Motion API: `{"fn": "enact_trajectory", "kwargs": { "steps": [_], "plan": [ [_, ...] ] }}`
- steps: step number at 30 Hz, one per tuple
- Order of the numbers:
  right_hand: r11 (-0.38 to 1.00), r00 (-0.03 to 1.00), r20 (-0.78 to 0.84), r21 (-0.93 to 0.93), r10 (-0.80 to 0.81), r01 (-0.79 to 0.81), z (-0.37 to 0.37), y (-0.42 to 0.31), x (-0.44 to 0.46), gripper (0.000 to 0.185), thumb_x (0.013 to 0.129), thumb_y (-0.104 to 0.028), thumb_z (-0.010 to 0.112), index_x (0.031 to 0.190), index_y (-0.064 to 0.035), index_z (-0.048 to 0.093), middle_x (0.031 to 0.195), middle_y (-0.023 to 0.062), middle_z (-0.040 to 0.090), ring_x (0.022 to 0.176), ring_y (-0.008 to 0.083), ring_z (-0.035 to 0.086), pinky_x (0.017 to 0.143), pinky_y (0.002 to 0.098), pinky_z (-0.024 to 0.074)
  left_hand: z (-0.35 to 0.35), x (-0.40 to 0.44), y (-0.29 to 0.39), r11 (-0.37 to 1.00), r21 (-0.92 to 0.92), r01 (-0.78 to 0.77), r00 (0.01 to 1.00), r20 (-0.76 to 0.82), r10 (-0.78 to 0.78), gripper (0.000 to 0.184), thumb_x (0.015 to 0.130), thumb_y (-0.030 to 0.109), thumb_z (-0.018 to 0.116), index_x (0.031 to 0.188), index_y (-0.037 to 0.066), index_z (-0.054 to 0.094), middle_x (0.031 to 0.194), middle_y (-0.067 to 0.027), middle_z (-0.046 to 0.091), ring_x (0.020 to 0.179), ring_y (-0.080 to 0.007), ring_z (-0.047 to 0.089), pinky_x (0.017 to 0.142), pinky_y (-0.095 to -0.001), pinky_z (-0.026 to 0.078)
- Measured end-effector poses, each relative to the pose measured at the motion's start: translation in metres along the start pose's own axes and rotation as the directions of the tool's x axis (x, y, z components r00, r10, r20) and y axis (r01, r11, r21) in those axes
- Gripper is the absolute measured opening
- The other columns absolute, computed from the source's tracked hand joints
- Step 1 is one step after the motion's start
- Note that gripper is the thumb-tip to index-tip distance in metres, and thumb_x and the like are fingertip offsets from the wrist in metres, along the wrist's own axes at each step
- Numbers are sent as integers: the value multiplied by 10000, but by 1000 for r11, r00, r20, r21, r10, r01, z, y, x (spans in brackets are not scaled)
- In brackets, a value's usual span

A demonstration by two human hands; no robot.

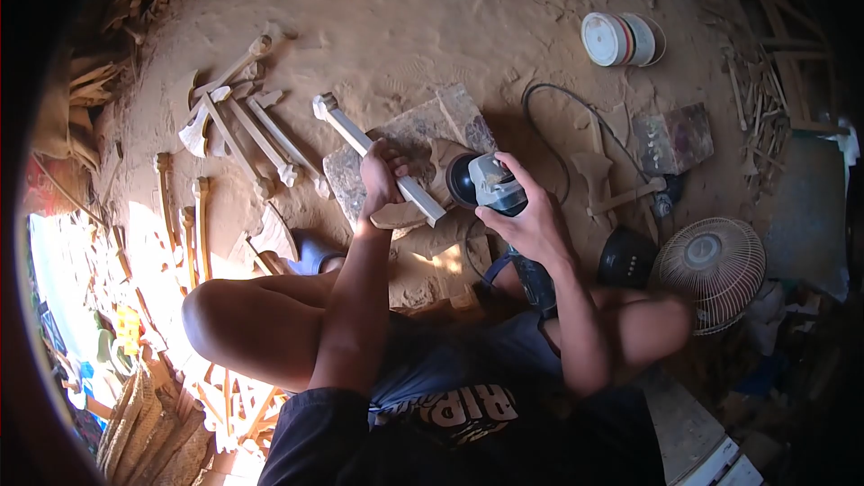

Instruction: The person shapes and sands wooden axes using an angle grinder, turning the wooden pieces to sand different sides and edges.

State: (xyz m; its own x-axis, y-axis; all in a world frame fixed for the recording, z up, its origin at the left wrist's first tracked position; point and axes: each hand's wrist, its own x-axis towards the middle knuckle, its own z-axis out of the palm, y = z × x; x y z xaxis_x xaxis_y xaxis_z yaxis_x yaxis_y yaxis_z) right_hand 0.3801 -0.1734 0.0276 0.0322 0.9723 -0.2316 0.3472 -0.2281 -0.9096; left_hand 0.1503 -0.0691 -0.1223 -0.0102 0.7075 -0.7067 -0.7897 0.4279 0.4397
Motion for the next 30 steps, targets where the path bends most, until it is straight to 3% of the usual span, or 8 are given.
{"fn": "enact_trajectory", "kwargs": {
  "steps": [3, 6, 15, 21, 26, 30],
  "plan": [
    [999, 999, -11, -18, -36, 36, 2, 10, 7, 780, 808, -120, 851, 1501, -18, 508, 1310, 159, 685, 1197, 215, 662, 1051, 342, 505, -1, 0, 0, 1000, 27, -9, 1000, -28, 10, 232, 1012, 175, 577, 828, 134, 443, 701, 3, 400, 505, -103, 372, 410, -257, 332],
    [997, 997, 17, -30, 71, -71, 1, 6, 11, 844, 805, -126, 840, 1543, 12, 455, 1457, 228, 609, 1340, 282, 609, 1131, 372, 464, 2, -1, 0, 999, 43, -9, 999, -40, 11, 228, 1012, 175, 578, 829, 131, 450, 703, 2, 405, 507, -102, 376, 409, -257, 330],
    [884, 947, -147, -340, 285, -319, -8, -32, -1, 868, 838, -172, 839, 1592, -93, 417, 1453, 223, 607, 1318, 324, 625, 1107, 399, 485, -7, 4, -1, 1000, -6, -2, 999, 50, 2, 213, 1018, 165, 563, 835, 117, 466, 704, 6, 399, 496, -95, 354, 409, -257, 315],
    [997, 998, -55, -65, 28, -31, -7, -9, -2, 790, 819, -111, 857, 1520, -58, 497, 1311, 170, 685, 1211, 258, 668, 1054, 377, 509, 0, -2, -2, 1000, 14, -19, 1000, -7, 19, 210, 1020, 163, 557, 836, 117, 466, 706, 8, 390, 494, -93, 354, 409, -259, 314],
    [997, 1000, 14, -69, -26, 27, -2, -4, 3, 775, 816, -146, 866, 1496, -31, 512, 1291, 160, 690, 1192, 231, 666, 1049, 364, 507, 6, -5, 0, 998, 48, -31, 998, -61, 34, 214, 1024, 168, 554, 838, 119, 461, 709, 6, 391, 495, -95, 356, 407, -263, 313],
    [998, 999, 26, -63, -21, 23, 3, 3, 11, 788, 812, -186, 872, 1497, -35, 513, 1297, 176, 694, 1198, 266, 680, 1042, 381, 515, -5, 4, -2, 1000, -16, -2, 1000, 10, 2, 213, 1029, 171, 553, 847, 118, 455, 711, 5, 392, 499, -97, 354, 406, -264, 310]
  ]
}}
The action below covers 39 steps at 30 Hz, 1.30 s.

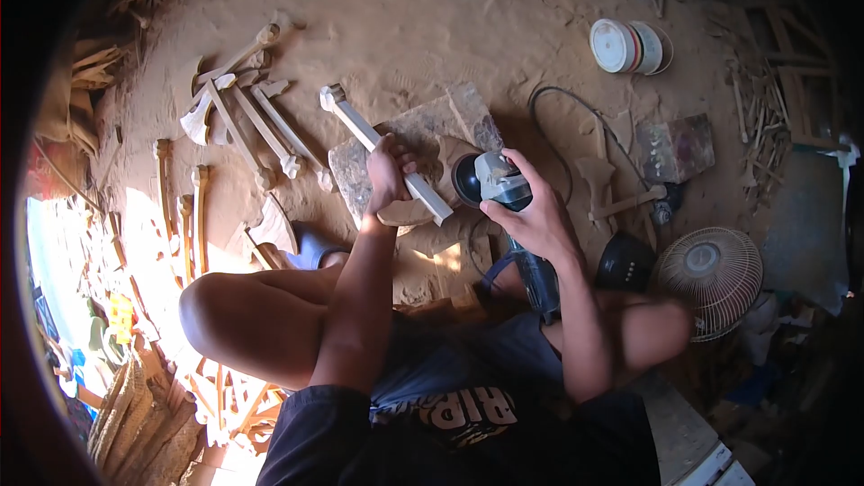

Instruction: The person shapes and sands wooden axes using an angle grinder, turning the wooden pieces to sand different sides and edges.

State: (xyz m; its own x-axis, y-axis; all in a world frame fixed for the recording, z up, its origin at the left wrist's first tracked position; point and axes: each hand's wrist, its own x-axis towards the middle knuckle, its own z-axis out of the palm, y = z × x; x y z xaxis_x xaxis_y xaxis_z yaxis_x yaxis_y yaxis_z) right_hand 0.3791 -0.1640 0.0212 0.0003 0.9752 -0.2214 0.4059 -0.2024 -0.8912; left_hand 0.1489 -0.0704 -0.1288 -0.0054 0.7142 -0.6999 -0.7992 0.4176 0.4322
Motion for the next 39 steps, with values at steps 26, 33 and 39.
{"fn": "enact_trajectory", "kwargs": {
  "steps": [26, 33, 39],
  "plan": [
    [965, 810, -580, -252, -91, -72, -110, -79, -52, 756, 863, -189, 818, 1532, -83, 482, 1311, 250, 693, 1201, 363, 703, 1003, 445, 551, -4, -35, -1, 637, 431, -639, 746, 144, 650, 541, 1100, 594, 444, 1061, 70, 570, 878, -88, 615, 726, -197, 591, 723, -372, 546],
    [987, 811, -584, -117, 22, -111, -119, -76, -57, 785, 864, -221, 820, 1551, -123, 453, 1426, 246, 631, 1309, 415, 626, 1073, 475, 519, 3, -100, -14, -120, 766, -632, 765, 641, 62, 401, 1013, 367, 663, 1228, 32, 626, 879, -162, 720, 719, -328, 687, 639, -439, 554],
    [992, 812, -583, -116, -34, -41, -121, -73, -61, 799, 857, -201, 834, 1554, -129, 449, 1426, 232, 633, 1303, 388, 636, 1078, 462, 514, -88, -29, 32, -751, 506, -425, 810, 582, -66, 597, 944, 399, 693, 1455, 156, 500, 1303, -226, 627, 1136, -474, 639, 896, -593, 534]
  ]
}}
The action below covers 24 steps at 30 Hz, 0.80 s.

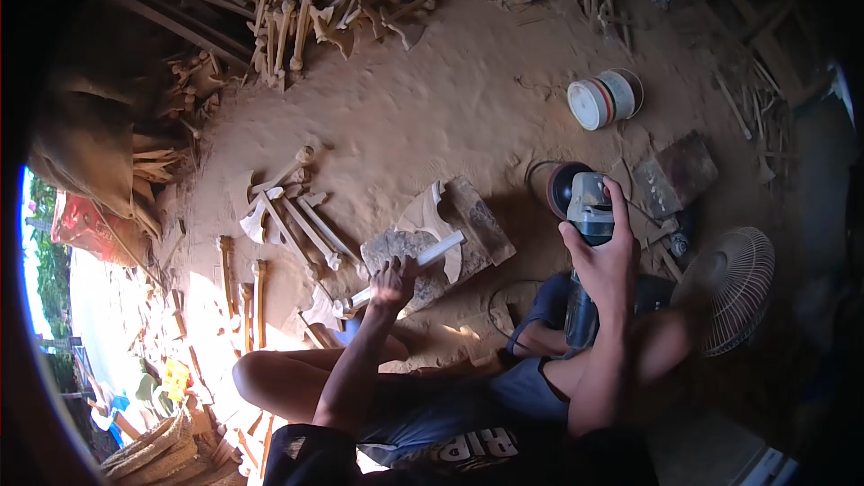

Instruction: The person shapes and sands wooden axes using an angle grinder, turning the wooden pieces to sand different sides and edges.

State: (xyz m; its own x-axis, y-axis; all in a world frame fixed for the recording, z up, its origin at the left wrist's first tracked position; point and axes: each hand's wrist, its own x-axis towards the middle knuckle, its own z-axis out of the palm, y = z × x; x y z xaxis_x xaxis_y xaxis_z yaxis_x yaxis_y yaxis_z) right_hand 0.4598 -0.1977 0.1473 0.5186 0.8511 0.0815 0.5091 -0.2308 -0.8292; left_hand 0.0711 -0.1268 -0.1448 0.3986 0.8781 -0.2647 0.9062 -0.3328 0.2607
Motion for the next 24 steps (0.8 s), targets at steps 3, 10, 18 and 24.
{"fn": "enact_trajectory", "kwargs": {
  "steps": [3, 10, 18, 24],
  "plan": [
    [1000, 1000, 6, 11, 30, -30, 0, -7, -2, 804, 856, -199, 836, 1556, -127, 447, 1404, 234, 648, 1287, 384, 650, 1063, 462, 523, -5, -14, 23, 984, 175, -18, 991, -129, 41, 528, 979, 451, 635, 1392, 136, 538, 1308, -254, 636, 1153, -465, 650, 927, -595, 531],
    [1000, 1000, 28, 19, -9, 8, 8, -13, 1, 797, 854, -191, 835, 1550, -112, 453, 1354, 248, 675, 1244, 388, 677, 1030, 462, 543, -27, 30, 142, 914, -290, 283, 936, -125, -330, 449, 1020, 413, 623, 1127, -17, 558, 1108, -285, 668, 954, -475, 707, 774, -549, 581],
    [998, 994, 96, -46, -44, 49, 38, 9, 8, 802, 843, -215, 834, 1541, -117, 453, 1340, 246, 683, 1231, 403, 680, 1008, 480, 547, -74, 46, 115, 944, -322, 76, 936, -302, -179, 192, 949, 307, 657, 1033, 146, 718, 982, -160, 725, 911, -410, 710, 868, -507, 532],
    [988, 973, 206, 132, -103, 77, 110, 41, 8, 786, 839, -96, 800, 1540, -40, 448, 1409, 209, 627, 1282, 267, 627, 1094, 393, 489, 13, 63, 59, 951, -310, -8, 826, -538, -169, 468, 951, 172, 646, 1404, 122, 537, 1361, -147, 502, 1271, -364, 505, 1082, -496, 407]
  ]
}}
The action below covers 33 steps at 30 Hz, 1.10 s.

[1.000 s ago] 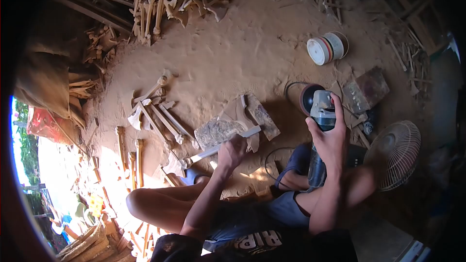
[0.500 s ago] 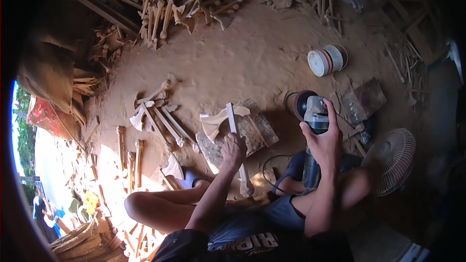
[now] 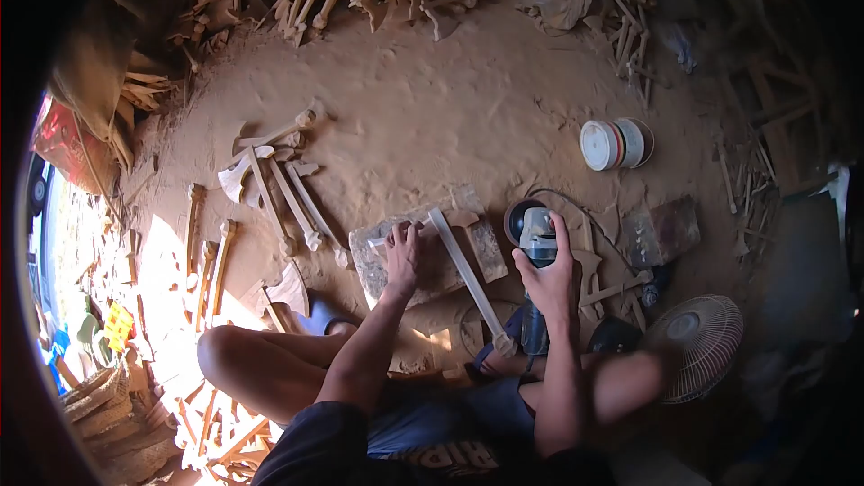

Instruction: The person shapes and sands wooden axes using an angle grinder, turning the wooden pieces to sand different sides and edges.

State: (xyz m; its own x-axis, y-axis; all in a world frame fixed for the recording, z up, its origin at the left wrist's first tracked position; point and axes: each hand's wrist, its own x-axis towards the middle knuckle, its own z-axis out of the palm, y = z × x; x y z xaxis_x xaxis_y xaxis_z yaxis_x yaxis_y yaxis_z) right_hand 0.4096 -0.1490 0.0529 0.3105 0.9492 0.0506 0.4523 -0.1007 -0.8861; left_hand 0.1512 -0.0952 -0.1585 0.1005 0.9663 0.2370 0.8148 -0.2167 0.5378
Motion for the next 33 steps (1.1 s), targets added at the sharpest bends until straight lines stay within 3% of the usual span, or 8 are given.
{"fn": "enact_trajectory", "kwargs": {
  "steps": [4, 7, 10, 19, 22, 25, 31, 33],
  "plan": [
    [998, 992, 127, -53, -16, 23, 36, 15, 8, 826, 850, -88, 786, 1579, -40, 400, 1502, 240, 571, 1393, 343, 570, 1149, 411, 454, -12, 4, 9, 980, 198, 9, 999, 46, -18, 583, 924, 167, 614, 1496, 135, 506, 1353, -150, 520, 1237, -364, 521, 1113, -487, 396],
    [997, 974, 228, -74, 7, 10, 58, 26, 16, 842, 850, -89, 791, 1589, -42, 390, 1510, 236, 566, 1406, 343, 558, 1161, 410, 444, -11, 12, -1, 997, 70, -39, 983, 184, 25, 641, 883, 177, 652, 1507, 143, 510, 1305, -136, 541, 1218, -336, 529, 1086, -460, 418],
    [996, 954, 300, -87, 6, 21, 79, 35, 31, 851, 846, -94, 802, 1591, -50, 395, 1521, 239, 558, 1413, 338, 556, 1158, 410, 447, -21, 13, 4, 998, -51, 25, 979, 204, -14, 710, 825, 195, 710, 1508, 159, 523, 1226, -121, 563, 1174, -317, 544, 1049, -442, 439],
    [955, 932, 361, -282, 19, 89, 112, 17, 64, 837, 825, -191, 833, 1566, -127, 449, 1319, 271, 680, 1210, 458, 659, 987, 487, 561, -23, 13, 6, 997, -68, 41, 985, 171, -29, 768, 756, 192, 768, 1490, 148, 546, 1163, -112, 579, 1123, -317, 561, 1008, -438, 453],
    [952, 920, 389, -294, 37, 86, 115, 16, 67, 836, 822, -193, 837, 1562, -123, 454, 1296, 275, 689, 1192, 456, 671, 973, 487, 569, -23, 15, 8, 996, -76, 44, 987, 159, -31, 759, 759, 190, 759, 1487, 139, 548, 1161, -118, 581, 1120, -318, 562, 1001, -436, 453],
    [954, 917, 394, -292, 52, 71, 118, 17, 68, 829, 822, -192, 841, 1557, -121, 463, 1291, 285, 686, 1189, 456, 672, 973, 488, 568, -28, 18, 13, 997, -71, 19, 998, 55, -15, 522, 865, 206, 735, 1372, 115, 649, 1063, -121, 625, 1000, -340, 611, 899, -457, 497],
    [945, 923, 383, -313, 31, 99, 115, 20, 62, 820, 823, -201, 842, 1551, -121, 473, 1269, 289, 694, 1164, 457, 685, 973, 487, 569, -27, 20, 11, 997, -79, 22, 998, 55, -18, 517, 865, 209, 740, 1365, 110, 658, 1055, -120, 626, 980, -336, 611, 886, -452, 498],
    [927, 925, 377, -358, 37, 109, 111, 21, 57, 848, 821, -251, 825, 1574, -154, 448, 1205, 290, 709, 1078, 489, 689, 923, 532, 568, -27, 20, 13, 995, -93, 35, 998, 54, -30, 520, 862, 214, 746, 1365, 113, 660, 1058, -118, 628, 985, -334, 613, 892, -449, 500]
  ]
}}
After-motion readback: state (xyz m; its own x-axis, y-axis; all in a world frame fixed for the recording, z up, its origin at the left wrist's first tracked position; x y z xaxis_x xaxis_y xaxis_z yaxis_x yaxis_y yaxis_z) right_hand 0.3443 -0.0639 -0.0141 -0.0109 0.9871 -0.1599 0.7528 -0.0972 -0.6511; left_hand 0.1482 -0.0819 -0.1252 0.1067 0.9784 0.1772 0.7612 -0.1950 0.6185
